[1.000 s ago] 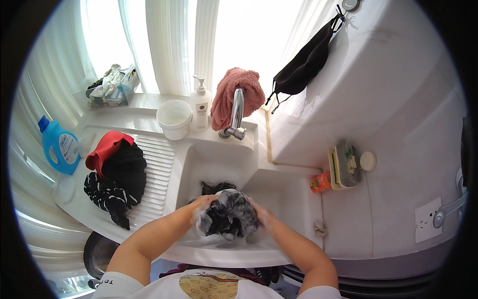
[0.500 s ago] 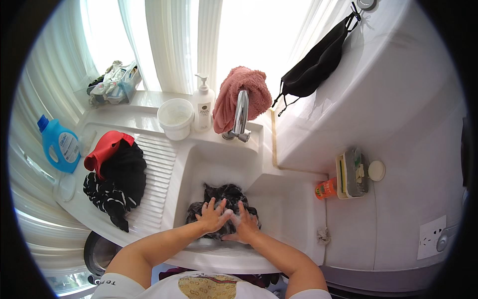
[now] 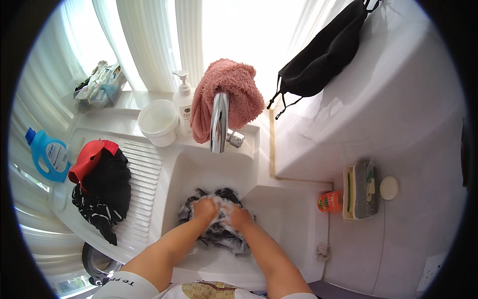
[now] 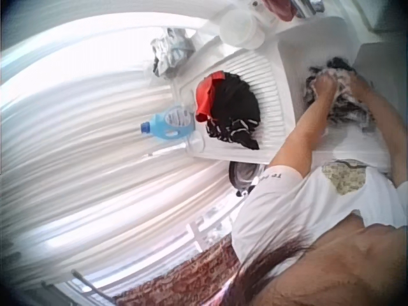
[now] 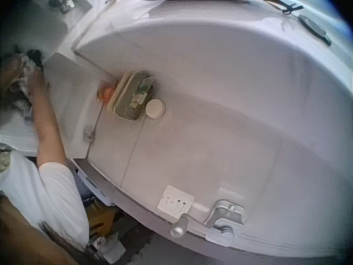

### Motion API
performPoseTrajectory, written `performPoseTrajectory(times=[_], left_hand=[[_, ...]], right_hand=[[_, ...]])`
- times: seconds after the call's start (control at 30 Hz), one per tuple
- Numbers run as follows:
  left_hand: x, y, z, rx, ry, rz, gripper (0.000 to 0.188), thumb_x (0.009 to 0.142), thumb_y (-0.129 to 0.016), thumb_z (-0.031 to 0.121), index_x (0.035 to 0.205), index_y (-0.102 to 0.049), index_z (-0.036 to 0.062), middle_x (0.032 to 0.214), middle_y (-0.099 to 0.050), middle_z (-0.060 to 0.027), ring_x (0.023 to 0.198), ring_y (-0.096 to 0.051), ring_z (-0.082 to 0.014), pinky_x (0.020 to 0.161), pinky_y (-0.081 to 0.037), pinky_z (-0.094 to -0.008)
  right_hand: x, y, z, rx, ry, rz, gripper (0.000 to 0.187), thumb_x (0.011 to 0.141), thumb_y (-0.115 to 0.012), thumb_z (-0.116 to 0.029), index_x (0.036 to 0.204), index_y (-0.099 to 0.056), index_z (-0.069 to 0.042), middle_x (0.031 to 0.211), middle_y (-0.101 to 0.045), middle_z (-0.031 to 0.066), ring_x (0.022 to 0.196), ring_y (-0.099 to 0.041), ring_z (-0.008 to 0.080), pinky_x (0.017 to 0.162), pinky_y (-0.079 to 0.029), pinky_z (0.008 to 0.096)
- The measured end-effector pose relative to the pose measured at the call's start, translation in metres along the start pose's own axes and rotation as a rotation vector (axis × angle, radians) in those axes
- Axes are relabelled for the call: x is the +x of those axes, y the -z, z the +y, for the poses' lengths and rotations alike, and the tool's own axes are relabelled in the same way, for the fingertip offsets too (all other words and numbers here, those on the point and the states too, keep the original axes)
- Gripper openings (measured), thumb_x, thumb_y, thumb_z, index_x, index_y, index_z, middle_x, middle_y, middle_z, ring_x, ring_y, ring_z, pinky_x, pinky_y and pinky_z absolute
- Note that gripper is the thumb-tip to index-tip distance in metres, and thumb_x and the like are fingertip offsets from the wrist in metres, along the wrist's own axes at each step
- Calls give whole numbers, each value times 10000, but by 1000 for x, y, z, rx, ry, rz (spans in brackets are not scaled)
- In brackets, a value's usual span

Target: The person washes black clothing by hand in a sink filled with soapy water, scrubbing the fabric against itself and submerged it repeatedly.

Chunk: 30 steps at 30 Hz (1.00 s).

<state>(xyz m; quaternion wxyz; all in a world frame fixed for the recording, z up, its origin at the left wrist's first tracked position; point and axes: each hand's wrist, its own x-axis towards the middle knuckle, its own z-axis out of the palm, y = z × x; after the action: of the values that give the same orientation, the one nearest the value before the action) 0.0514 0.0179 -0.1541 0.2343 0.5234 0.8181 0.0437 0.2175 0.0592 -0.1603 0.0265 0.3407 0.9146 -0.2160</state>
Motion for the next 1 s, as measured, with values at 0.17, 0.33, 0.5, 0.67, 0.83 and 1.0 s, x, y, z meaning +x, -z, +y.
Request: performPoseTrajectory(times=[0.17, 0.33, 0.5, 0.67, 0.83, 1.0], left_hand=[[18, 70, 4, -488, 175, -598, 586, 870, -488, 584, 1108, -655, 75, 1121, -636, -127, 1037, -582, -222, 914, -415, -396], [-33, 139, 24, -877, 167, -965, 765, 857, -392, 705, 1239, -570, 67, 1237, -577, -100, 1103, -545, -237, 957, -394, -359], [-69, 126, 12, -864, -422, -524, 798, 870, -405, 655, 1399, -385, 59, 1354, -455, -217, 1291, -390, -295, 1035, -327, -439], [-111, 87, 29, 67, -402, -518, 1007, 701, -484, 803, 1485, -104, 300, 1534, -78, -184, 1402, -102, -410, 1003, -175, -698], [-77, 11, 4, 293, -398, -342, 968, 760, -542, 693, 1491, -71, 266, 1510, -171, -161, 1376, -191, -379, 964, -224, -692], [-31, -11, 3, 245, -461, -107, 707, 826, -551, 250, 1461, -247, 193, 1327, -414, -148, 1112, -468, -330, 874, -415, -517]], right_hand=[[28, 80, -26, 661, -218, -489, 517, 891, -536, -419, 1325, -477, -143, 1241, -567, 152, 1029, -593, 321, 904, -451, 383], [-17, 102, 27, 583, 95, -514, 558, 937, -419, -468, 1372, -412, -120, 1296, -517, 173, 1171, -509, 296, 999, -373, 378], [-48, 179, -11, 477, -325, -672, 819, 840, -416, -677, 1477, -216, -202, 1454, -279, 226, 1316, -330, 374, 1051, -311, 445], [-121, 106, -39, -151, -341, -661, 1113, 641, -500, -840, 1461, -269, -124, 1504, 126, 263, 1371, -53, 502, 1026, -188, 663], [-94, 38, -16, -261, -213, -309, 772, 771, -552, -649, 1369, -438, -176, 1467, -132, 268, 1286, -227, 486, 936, -276, 661], [-63, 14, 33, -88, -269, -49, 708, 689, -631, -106, 1360, -422, -187, 1213, -415, 187, 1096, -457, 410, 875, -447, 450]])
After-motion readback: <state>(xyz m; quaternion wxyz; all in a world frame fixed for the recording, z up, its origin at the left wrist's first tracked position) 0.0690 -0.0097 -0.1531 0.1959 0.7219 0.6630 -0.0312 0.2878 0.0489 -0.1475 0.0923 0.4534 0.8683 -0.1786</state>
